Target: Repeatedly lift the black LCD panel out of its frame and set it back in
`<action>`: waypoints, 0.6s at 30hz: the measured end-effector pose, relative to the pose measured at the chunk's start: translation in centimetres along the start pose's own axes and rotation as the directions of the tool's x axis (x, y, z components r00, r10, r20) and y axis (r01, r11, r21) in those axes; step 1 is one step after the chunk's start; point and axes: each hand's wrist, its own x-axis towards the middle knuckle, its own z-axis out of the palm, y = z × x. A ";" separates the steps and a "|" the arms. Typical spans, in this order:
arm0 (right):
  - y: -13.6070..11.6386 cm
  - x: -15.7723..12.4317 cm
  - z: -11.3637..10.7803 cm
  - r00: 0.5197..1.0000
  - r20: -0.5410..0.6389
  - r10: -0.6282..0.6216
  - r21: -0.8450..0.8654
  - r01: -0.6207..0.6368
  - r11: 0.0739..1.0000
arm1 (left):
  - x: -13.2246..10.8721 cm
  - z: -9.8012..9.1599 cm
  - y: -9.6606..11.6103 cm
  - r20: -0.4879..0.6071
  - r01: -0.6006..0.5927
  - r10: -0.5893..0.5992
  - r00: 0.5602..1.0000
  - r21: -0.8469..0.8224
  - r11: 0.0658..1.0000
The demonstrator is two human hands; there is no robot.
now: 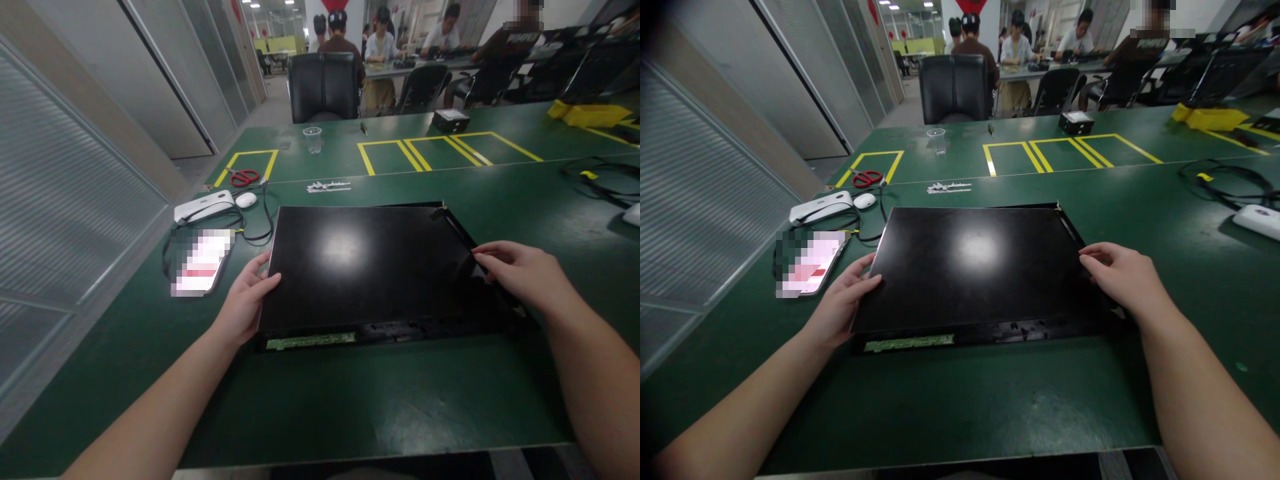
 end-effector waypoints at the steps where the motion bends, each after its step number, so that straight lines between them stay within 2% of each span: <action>1: 0.1 0.0 0.0 1.000 -0.003 -0.010 0.003 0.010 1.000 | 0.0 0.0 0.0 -0.002 -0.001 0.001 1.000 -0.001 1.000; 8: -0.6 -0.2 -0.3 1.000 -0.020 0.008 -0.028 -0.008 1.000 | -0.2 0.3 0.0 -0.002 -0.011 0.011 1.000 0.016 1.000; 12: -0.6 -0.1 -0.3 1.000 -0.012 0.020 -0.007 -0.020 1.000 | 0.0 0.1 -0.1 0.012 -0.105 0.105 0.994 0.058 0.993; 15: -0.3 0.0 -0.2 1.000 -0.019 -0.006 0.009 0.007 1.000 | 0.3 -0.8 -0.1 0.035 -0.217 0.215 0.976 0.207 0.954; 18: -0.1 0.2 -0.3 1.000 -0.008 -0.011 -0.002 0.011 1.000 | 0.8 -2.0 -0.4 0.042 -0.319 0.336 0.941 0.441 0.839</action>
